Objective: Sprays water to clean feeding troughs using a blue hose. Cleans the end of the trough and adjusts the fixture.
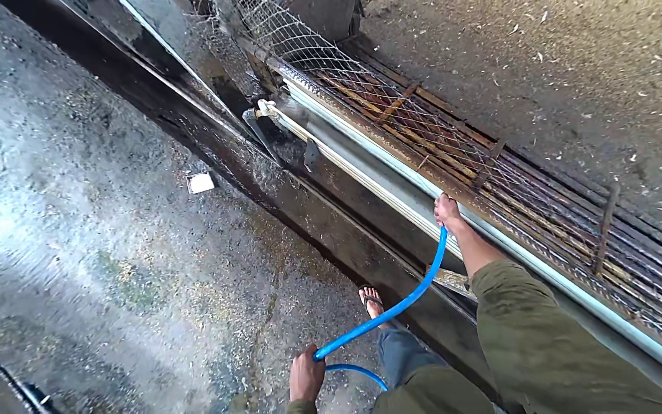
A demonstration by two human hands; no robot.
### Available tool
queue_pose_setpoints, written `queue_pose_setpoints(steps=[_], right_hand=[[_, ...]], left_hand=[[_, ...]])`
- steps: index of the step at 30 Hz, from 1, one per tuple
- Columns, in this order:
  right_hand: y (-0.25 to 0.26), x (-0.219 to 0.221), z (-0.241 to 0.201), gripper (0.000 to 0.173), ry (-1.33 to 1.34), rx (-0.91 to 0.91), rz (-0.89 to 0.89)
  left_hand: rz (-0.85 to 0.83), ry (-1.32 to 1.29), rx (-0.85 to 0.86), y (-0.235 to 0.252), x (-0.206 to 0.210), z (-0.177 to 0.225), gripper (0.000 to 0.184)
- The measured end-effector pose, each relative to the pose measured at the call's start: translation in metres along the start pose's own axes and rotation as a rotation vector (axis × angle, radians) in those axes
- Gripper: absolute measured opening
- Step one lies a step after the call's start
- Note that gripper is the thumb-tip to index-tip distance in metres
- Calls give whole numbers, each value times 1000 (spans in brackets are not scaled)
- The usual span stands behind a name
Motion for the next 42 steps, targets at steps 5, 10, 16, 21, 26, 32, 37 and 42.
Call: queue_pose_setpoints(steps=[5, 10, 16, 21, 26, 32, 37, 42], right_hand=[[0, 31, -8, 48, 29, -24, -77], [3, 45, -19, 48, 17, -48, -125], [1, 50, -26, 46, 13, -71, -166], [4, 52, -27, 46, 26, -55, -185], [3, 51, -28, 46, 52, -58, -192], [12, 32, -18, 44, -46, 25, -104], [22, -24, 25, 51, -189, 161, -10], [20, -45, 39, 48, -229, 143, -136]], left_hand=[[-18, 1, -68, -10, 9, -14, 25], [-40, 0, -83, -15, 17, -11, 27], [-27, -20, -56, -16, 22, -8, 25], [-42, -32, -64, -18, 18, -5, 25], [-45, -21, -60, -20, 19, -3, 26], [-29, -17, -29, -19, 28, 1, 25], [-109, 17, 23, -4, 30, 19, 25], [-204, 46, 216, 21, 41, 31, 25]])
Point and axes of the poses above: each hand's wrist, its own y-axis towards the middle knuckle, its own x-axis out of the palm, z = x × y, the point moved 2 cm from there along y, towards the middle knuckle, and after that the axes turned 12 degrees about x, right-handed, at the moved point
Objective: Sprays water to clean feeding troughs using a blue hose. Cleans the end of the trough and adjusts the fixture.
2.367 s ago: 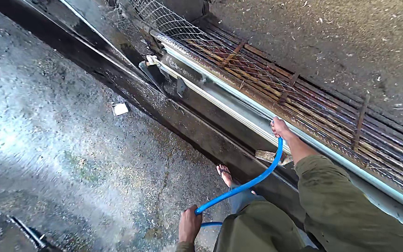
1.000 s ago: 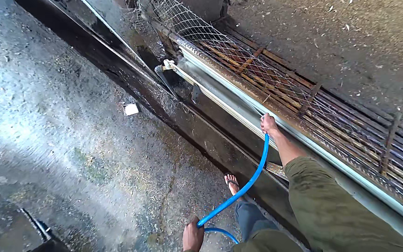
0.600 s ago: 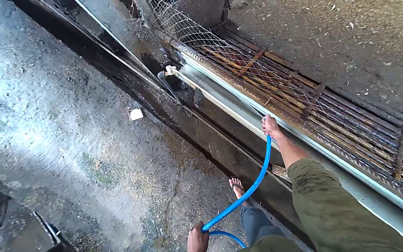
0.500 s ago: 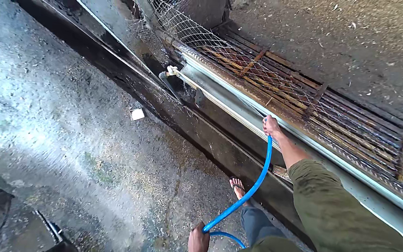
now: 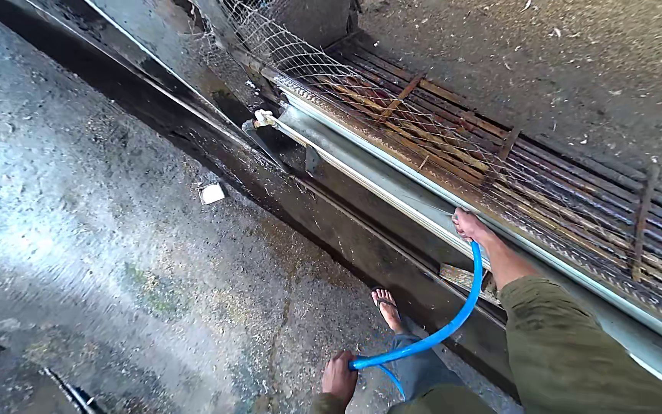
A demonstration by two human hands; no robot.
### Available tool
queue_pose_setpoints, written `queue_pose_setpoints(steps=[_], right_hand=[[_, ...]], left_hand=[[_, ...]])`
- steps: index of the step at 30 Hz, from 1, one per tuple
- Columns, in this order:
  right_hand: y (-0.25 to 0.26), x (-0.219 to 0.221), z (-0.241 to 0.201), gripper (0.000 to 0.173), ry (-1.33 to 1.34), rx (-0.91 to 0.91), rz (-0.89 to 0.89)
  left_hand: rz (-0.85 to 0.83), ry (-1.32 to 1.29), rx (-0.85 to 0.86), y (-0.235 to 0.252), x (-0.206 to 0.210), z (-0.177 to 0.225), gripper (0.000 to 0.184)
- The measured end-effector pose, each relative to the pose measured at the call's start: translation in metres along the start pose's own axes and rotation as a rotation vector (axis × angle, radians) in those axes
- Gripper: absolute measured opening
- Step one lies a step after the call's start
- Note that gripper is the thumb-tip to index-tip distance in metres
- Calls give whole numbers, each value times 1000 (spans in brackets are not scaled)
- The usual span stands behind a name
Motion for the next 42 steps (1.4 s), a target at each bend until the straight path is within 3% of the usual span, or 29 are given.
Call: queue_pose_setpoints(steps=[8, 14, 25, 36, 42], right_hand=[[5, 17, -28, 47, 80, -78, -47], [5, 30, -46, 47, 88, -116, -118], [3, 50, -76, 46, 191, -160, -170], [-42, 90, -129, 51, 14, -243, 15], [-99, 142, -176, 60, -162, -205, 254]], left_hand=[[-83, 64, -114, 41, -6, -23, 35], [-91, 178, -119, 49, -36, -14, 40], [-114, 234, -178, 61, -39, -15, 47], [-117, 280, -165, 73, -80, -48, 53], [-167, 244, -144, 84, -116, -92, 55]])
Point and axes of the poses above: each hand's wrist, its own y-axis towards the middle knuckle, its own x-axis out of the palm, z = x × y, the point moved 2 cm from there along y, towards the middle knuckle, and after that the axes turned 12 degrees about x, right-handed, at the moved point
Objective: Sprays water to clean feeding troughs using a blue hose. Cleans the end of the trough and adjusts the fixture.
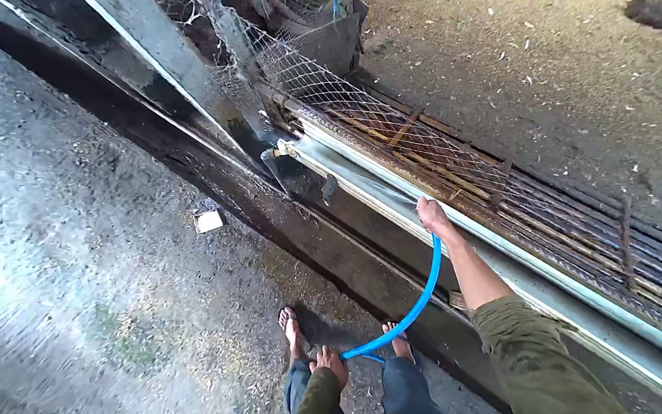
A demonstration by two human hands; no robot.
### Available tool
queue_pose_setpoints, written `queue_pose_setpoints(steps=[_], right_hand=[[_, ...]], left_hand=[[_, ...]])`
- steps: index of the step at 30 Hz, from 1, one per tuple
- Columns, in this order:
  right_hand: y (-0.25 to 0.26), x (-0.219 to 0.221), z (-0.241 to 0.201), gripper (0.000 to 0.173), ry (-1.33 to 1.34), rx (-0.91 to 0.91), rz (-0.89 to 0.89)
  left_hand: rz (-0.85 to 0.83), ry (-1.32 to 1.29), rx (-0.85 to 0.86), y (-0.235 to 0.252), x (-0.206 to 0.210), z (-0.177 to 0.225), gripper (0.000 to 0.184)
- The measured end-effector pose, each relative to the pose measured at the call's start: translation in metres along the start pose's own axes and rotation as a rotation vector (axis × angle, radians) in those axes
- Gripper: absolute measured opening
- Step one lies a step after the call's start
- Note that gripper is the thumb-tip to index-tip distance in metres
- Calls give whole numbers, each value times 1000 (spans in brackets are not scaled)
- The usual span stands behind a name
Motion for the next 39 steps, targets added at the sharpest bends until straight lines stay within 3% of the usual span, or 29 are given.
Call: queue_pose_setpoints(steps=[7, 10, 13, 17, 20, 22, 24, 26, 30, 33, 35, 39], right_hand=[[-77, 52, -29, 61, 116, 176, 159], [-117, 93, -56, 57, 129, 180, 160], [-139, 133, -91, 60, 71, 179, 180], [-149, 186, -136, 63, -28, 137, 186], [-159, 221, -167, 62, -73, 81, 229], [-167, 238, -183, 64, -82, 55, 250], [-165, 254, -191, 65, -83, 52, 278], [-158, 269, -194, 64, -46, 45, 307], [-150, 311, -192, 54, 66, -31, 193], [-143, 350, -195, 43, 209, -57, -53], [-138, 378, -200, 40, 284, -52, -195], [-124, 418, -222, 41, 275, -156, -323]], left_hand=[[-11, 31, 254, 7, -72, -113, 60], [172, -52, 308, 15, -141, -183, 54], [257, -124, 342, -9, -233, -266, 44], [535, -424, 120, -50, -318, -419, 46], [723, -626, -106, -87, -326, -516, 48], [725, -656, -231, -98, -314, -547, 48], [655, -656, -261, -97, -302, -551, 48], [590, -653, -190, -87, -302, -522, 49], [482, -727, 92, -34, -322, -417, 52], [367, -1060, 279, 0, -350, -317, 53], [319, -1272, 316, 15, -375, -263, 51], [391, -1402, 410, 71, -424, -207, 49]])
Point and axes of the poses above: each hand's wrist, its own y-axis towards the middle knuckle, its own x-axis out of the palm, z = x × y, the point moved 2 cm from there along y, towards the middle knuckle, and after that the axes turned 12 degrees about x, right-handed, at the moved point
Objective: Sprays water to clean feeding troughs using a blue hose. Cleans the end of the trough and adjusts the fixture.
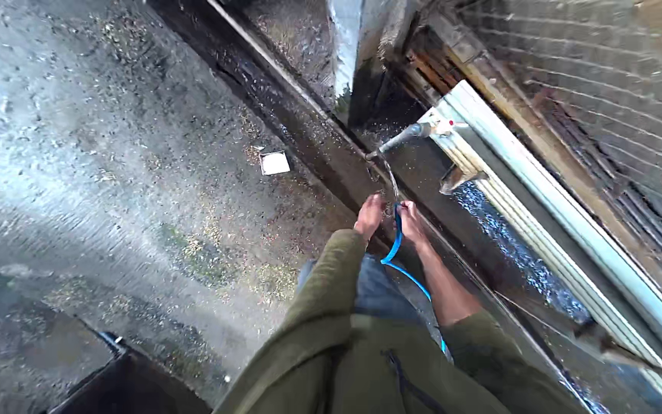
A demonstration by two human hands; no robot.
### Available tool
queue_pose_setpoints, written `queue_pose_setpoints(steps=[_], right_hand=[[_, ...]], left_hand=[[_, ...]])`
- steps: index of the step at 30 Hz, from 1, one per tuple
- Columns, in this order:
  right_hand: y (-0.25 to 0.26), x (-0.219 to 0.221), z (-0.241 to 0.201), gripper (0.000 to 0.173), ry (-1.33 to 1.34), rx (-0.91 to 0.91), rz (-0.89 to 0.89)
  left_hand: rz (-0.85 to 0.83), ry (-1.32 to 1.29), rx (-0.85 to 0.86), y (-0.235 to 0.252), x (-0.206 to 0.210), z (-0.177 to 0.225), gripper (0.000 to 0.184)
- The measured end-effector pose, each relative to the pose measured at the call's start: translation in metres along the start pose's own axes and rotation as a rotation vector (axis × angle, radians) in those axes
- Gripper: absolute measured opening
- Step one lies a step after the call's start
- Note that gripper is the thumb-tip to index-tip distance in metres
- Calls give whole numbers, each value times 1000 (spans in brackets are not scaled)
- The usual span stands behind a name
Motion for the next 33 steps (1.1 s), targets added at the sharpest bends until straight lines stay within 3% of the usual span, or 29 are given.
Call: queue_pose_setpoints(steps=[2, 4, 7, 9, 11, 13, 17, 21, 24, 29, 33], right_hand=[[25, 16, 3, 42, 27, -136, -29], [46, 31, 11, 43, 77, -157, -36], [81, 57, 12, 44, 107, -98, -20], [109, 75, 15, 45, 26, -67, 4], [138, 92, 20, 46, -129, -25, 31], [167, 108, 19, 45, -245, 58, 61], [224, 132, 25, 43, -267, 234, 163], [270, 160, 42, 43, -176, 341, 242], [291, 182, 58, 43, -75, 387, 261], [299, 204, 78, 42, -1, 427, 238], [291, 204, 84, 42, -16, 462, 215]], left_hand=[[9, -68, 7, 41, 7, 6, 44], [25, -219, -37, 72, 1, 4, 38], [20, -439, -94, 116, -35, 4, 34], [42, -432, -135, 148, -77, -7, 34], [40, -163, -151, 180, -139, -34, 38], [57, 271, -131, 220, -221, -69, 49], [78, 895, -113, 309, -373, -104, 67], [-61, 1363, 12, 383, -471, -126, 53], [-137, 1479, 37, 407, -498, -144, 44], [-175, 1589, 86, 429, -499, -147, 35], [-316, 1789, 130, 436, -499, -140, 31]])
Point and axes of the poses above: each hand's wrist, its own y-axis towards the middle knuckle, its own x-axis out of the palm, z = x × y, the point moved 2 cm from there along y, towards the middle knuckle, and after that the axes turned 12 degrees about x, right-handed, at the moved point
